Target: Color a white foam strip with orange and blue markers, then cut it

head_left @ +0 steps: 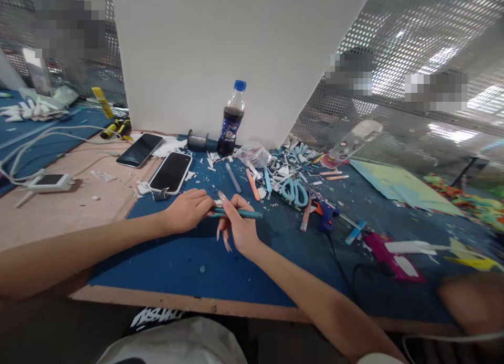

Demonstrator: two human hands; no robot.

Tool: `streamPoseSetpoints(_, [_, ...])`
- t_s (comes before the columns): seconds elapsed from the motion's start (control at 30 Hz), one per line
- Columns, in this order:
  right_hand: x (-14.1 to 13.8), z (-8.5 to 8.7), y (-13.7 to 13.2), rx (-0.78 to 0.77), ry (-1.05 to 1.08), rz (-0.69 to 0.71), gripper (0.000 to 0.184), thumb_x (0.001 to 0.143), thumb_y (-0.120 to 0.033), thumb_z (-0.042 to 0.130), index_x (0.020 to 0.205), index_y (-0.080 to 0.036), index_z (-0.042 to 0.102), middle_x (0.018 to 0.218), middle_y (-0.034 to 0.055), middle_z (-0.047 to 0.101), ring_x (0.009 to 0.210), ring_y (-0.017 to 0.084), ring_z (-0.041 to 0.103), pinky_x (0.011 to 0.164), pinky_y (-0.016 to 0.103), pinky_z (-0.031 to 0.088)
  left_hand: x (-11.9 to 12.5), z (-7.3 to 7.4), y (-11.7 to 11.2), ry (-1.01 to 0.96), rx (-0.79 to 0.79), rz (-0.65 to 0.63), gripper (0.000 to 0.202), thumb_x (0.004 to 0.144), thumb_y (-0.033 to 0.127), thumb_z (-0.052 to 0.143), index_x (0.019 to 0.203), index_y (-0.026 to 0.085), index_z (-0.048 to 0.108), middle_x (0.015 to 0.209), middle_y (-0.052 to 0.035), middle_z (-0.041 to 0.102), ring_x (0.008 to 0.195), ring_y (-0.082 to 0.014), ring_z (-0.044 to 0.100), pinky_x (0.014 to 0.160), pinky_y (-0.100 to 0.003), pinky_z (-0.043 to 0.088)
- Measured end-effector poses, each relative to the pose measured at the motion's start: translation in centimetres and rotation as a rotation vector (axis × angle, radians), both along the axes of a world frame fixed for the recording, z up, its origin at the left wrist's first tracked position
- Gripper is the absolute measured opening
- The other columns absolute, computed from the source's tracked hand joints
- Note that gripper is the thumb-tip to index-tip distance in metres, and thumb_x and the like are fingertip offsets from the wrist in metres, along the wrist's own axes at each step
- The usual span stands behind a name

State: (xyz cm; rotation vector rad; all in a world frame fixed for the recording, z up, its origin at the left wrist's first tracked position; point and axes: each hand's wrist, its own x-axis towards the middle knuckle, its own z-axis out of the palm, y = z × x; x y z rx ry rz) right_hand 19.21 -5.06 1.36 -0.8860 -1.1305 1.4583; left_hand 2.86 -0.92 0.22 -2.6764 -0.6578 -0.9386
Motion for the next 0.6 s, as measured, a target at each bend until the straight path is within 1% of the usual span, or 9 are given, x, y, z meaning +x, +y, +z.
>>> streamPoseSetpoints(0.13, [0.7, 0.8, 0.0, 0.083, -0.102, -0.031, 0.038, 0.077, -0.04, 0.058, 0.054, -0.018, 0.038, 0.04, -0.0054, 0.056, 0.023, 0.005, 0.042, 0.024, 0.014, 0.032, 0.1, -0.2, -0.1, -0.037, 0.033, 0.011, 0.04, 0.094, 0.032, 0.021, 0.075, 0.017, 0.053, 0.065, -0.0044, 0.057, 0.064, -0.0166, 0.049, 0.063, -0.031, 0.036])
streamPoseSetpoints(0.2, [0.6, 0.9, 0.0, 0.08, -0.092, -0.034, 0.038, 0.077, -0.04, 0.059, 0.052, -0.018, 0.039, 0.04, -0.0046, 0.056, 0.022, 0.006, 0.041, 0.023, 0.015, 0.031, 0.1, -0.3, 0.0, -0.064, 0.039, 0.011, 0.041, 0.094, 0.032, 0.02, 0.078, 0.017, 0.054, 0.068, -0.0044, 0.059, 0.067, -0.0167, 0.051, 0.067, -0.033, 0.037])
streamPoseSetpoints(0.33, [-0.2, 0.7, 0.0, 0.083, -0.07, -0.065, 0.036, 0.075, -0.038, 0.058, 0.049, -0.018, 0.043, 0.038, -0.0038, 0.055, 0.02, 0.006, 0.04, 0.021, 0.016, 0.028, -0.2, -0.6, 0.0, -0.105, 0.022, 0.001, 0.036, 0.094, 0.032, 0.023, 0.079, 0.018, 0.053, 0.067, -0.0028, 0.059, 0.067, -0.0165, 0.052, 0.068, -0.035, 0.035])
streamPoseSetpoints(0.4, [0.7, 1.1, 0.3, 0.061, -0.059, -0.101, 0.033, 0.074, -0.035, 0.058, 0.049, -0.018, 0.045, 0.037, -0.0033, 0.054, 0.02, 0.007, 0.041, 0.021, 0.017, 0.028, -0.7, -0.6, 0.2, -0.134, 0.0, 0.02, 0.033, 0.093, 0.032, 0.025, 0.078, 0.019, 0.051, 0.066, -0.0016, 0.058, 0.067, -0.0164, 0.051, 0.068, -0.035, 0.035])
streamPoseSetpoints(0.43, [1.8, 1.5, 0.7, 0.046, -0.05, -0.122, 0.031, 0.073, -0.033, 0.058, 0.049, -0.018, 0.045, 0.037, -0.0027, 0.055, 0.02, 0.008, 0.041, 0.02, 0.018, 0.028, -1.0, -0.6, 0.4, -0.159, -0.015, 0.047, 0.032, 0.093, 0.031, 0.025, 0.077, 0.02, 0.05, 0.065, -0.0013, 0.057, 0.066, -0.0165, 0.05, 0.068, -0.035, 0.034])
streamPoseSetpoints(0.5, [5.0, 2.4, 1.5, 0.087, 0.062, -0.44, 0.029, 0.071, -0.03, 0.053, 0.046, -0.02, 0.042, 0.029, -0.0054, 0.045, 0.017, 0.009, 0.036, 0.018, 0.018, 0.023, -1.6, -0.6, 1.0, -0.232, -0.047, 0.135, 0.031, 0.092, 0.023, 0.021, 0.074, 0.019, 0.047, 0.063, -0.0019, 0.053, 0.063, -0.0168, 0.047, 0.067, -0.036, 0.033])
streamPoseSetpoints(0.53, [6.8, 2.8, 1.9, 0.126, 0.109, -0.591, 0.028, 0.07, -0.03, 0.051, 0.046, -0.02, 0.041, 0.028, -0.0054, 0.045, 0.018, 0.009, 0.035, 0.017, 0.018, 0.02, -1.7, -0.6, 1.3, -0.254, -0.065, 0.16, 0.03, 0.092, 0.02, 0.022, 0.073, 0.019, 0.045, 0.062, -0.0016, 0.051, 0.062, -0.0167, 0.046, 0.067, -0.036, 0.033])
streamPoseSetpoints(0.57, [8.5, 3.1, 2.1, 0.168, 0.13, -0.706, 0.028, 0.068, -0.028, 0.05, 0.045, -0.021, 0.036, 0.028, -0.0053, 0.044, 0.017, 0.008, 0.033, 0.018, 0.018, 0.017, -1.7, -0.7, 1.6, -0.251, -0.087, 0.154, 0.028, 0.091, 0.02, 0.023, 0.072, 0.019, 0.044, 0.062, -0.0013, 0.05, 0.062, -0.0167, 0.046, 0.066, -0.036, 0.034])
streamPoseSetpoints(0.6, [9.9, 3.2, 2.2, 0.16, 0.127, -0.729, 0.027, 0.068, -0.027, 0.049, 0.045, -0.021, 0.035, 0.029, -0.0043, 0.046, 0.018, 0.008, 0.034, 0.018, 0.018, 0.018, -1.7, -0.7, 1.8, -0.238, -0.109, 0.126, 0.026, 0.09, 0.021, 0.025, 0.071, 0.02, 0.043, 0.062, -0.0012, 0.05, 0.062, -0.0166, 0.046, 0.066, -0.035, 0.036])
